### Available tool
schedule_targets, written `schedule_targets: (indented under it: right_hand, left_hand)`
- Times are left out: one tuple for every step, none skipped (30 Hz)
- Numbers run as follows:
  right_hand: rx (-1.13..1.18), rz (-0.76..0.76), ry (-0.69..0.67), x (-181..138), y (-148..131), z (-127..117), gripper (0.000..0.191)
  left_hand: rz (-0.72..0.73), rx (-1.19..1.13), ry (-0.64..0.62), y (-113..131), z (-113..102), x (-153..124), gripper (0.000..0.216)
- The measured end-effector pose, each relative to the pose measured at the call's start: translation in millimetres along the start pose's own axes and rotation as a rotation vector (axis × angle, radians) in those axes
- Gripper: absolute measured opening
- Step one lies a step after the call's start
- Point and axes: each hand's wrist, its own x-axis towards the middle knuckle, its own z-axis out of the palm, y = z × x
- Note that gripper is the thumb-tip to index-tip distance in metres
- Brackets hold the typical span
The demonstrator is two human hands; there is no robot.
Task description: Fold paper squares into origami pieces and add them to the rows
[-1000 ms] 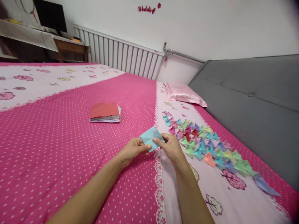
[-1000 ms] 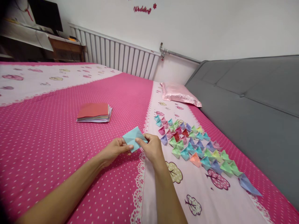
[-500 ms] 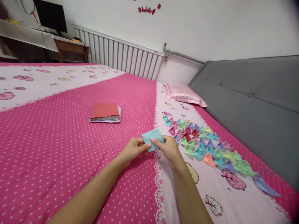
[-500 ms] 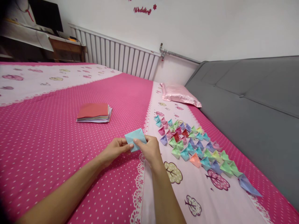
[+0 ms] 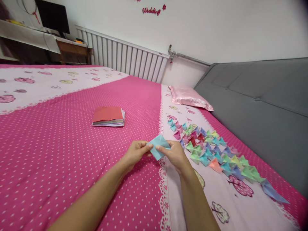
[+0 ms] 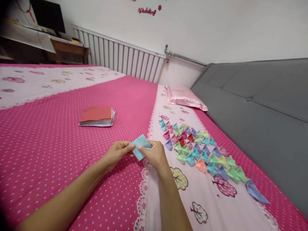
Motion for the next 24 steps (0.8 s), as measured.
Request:
schedule_targets:
  right_hand:
    - [0.009, 0.005, 0.003, 0.5, 0.4, -1.5, 0.022]
    - [0.021, 0.01, 0.001, 0.9, 0.7, -2.9, 0.022]
    - [0.037, 0.015, -0.003, 1.2, 0.8, -4.2, 0.021]
    - [0.052, 0.019, -0.01, 1.4, 0.7, -5.5, 0.021]
    - [0.068, 0.023, -0.014, 1.6, 0.5, -6.6, 0.021]
    - [0.083, 0.028, -0.016, 1.7, 0.2, -7.5, 0.021]
    - [0.099, 0.037, -0.015, 1.9, -0.1, -8.0, 0.022]
    - [0.115, 0.048, -0.008, 2.0, -0.5, -8.2, 0.023]
    - [0.135, 0.06, 0.0, 1.9, -0.9, -7.9, 0.024]
    - [0.16, 0.071, 0.006, 1.8, -1.5, -7.0, 0.025]
    - [0.188, 0.076, 0.009, 1.4, -2.3, -5.5, 0.026]
    - [0.214, 0.077, 0.006, 0.9, -3.3, -3.4, 0.025]
    - [0.235, 0.073, 0.002, 0.1, -4.5, -0.8, 0.025]
    - [0.25, 0.067, -0.003, -0.8, -6.1, 2.1, 0.024]
    - [0.26, 0.061, -0.008, -1.8, -7.7, 5.1, 0.024]
    - [0.264, 0.056, -0.008, -2.7, -9.3, 7.8, 0.024]
    - [0.267, 0.052, -0.006, -3.4, -10.7, 10.2, 0.023]
    - [0.27, 0.048, 0.0, -3.7, -11.6, 12.0, 0.023]
    - [0.275, 0.041, 0.008, -3.6, -11.8, 13.1, 0.022]
    - [0.285, 0.028, 0.015, -3.0, -11.4, 13.7, 0.021]
    - [0.301, 0.01, 0.021, -1.9, -10.2, 13.7, 0.021]
    - [0.32, -0.012, 0.025, -0.6, -8.6, 13.2, 0.021]
    - [0.339, -0.033, 0.025, 0.9, -6.6, 12.5, 0.023]
    - [0.352, -0.05, 0.025, 2.2, -4.6, 11.7, 0.026]
  left_hand:
    - [-0.004, -0.008, -0.017, 0.8, 0.6, -0.4, 0.033]
    - [-0.009, -0.021, -0.037, 1.5, 1.1, -0.7, 0.033]
    - [-0.014, -0.036, -0.06, 2.1, 1.5, -1.0, 0.033]
    - [-0.02, -0.051, -0.083, 2.5, 1.6, -1.2, 0.033]
    - [-0.024, -0.069, -0.106, 2.7, 1.5, -1.3, 0.033]
    - [-0.029, -0.092, -0.125, 2.7, 1.2, -1.3, 0.033]
    - [-0.033, -0.122, -0.141, 2.6, 0.7, -1.4, 0.033]
    - [-0.038, -0.156, -0.154, 2.3, 0.2, -1.5, 0.033]
    - [-0.045, -0.188, -0.166, 2.0, -0.2, -1.7, 0.034]
    - [-0.053, -0.21, -0.179, 1.6, -0.4, -2.2, 0.035]
    - [-0.062, -0.217, -0.195, 1.2, -0.4, -2.7, 0.035]
    - [-0.068, -0.208, -0.211, 0.6, 0.0, -3.4, 0.034]
    - [-0.073, -0.186, -0.224, 0.0, 0.6, -4.1, 0.033]
    - [-0.076, -0.16, -0.232, -0.7, 1.3, -4.8, 0.032]
    - [-0.076, -0.135, -0.234, -1.4, 2.1, -5.3, 0.031]
    - [-0.076, -0.116, -0.23, -2.1, 2.7, -5.6, 0.031]
    - [-0.078, -0.106, -0.218, -2.6, 3.1, -5.6, 0.032]
    - [-0.08, -0.105, -0.203, -3.0, 3.3, -5.5, 0.033]
    - [-0.084, -0.114, -0.188, -3.0, 3.1, -5.2, 0.034]
    - [-0.089, -0.13, -0.169, -2.7, 2.7, -4.9, 0.034]
    - [-0.096, -0.151, -0.147, -2.2, 2.2, -4.5, 0.034]
    - [-0.102, -0.172, -0.124, -1.6, 1.6, -4.2, 0.033]
    - [-0.108, -0.193, -0.106, -0.8, 1.0, -4.0, 0.033]
    - [-0.111, -0.211, -0.093, -0.1, 0.6, -3.9, 0.032]
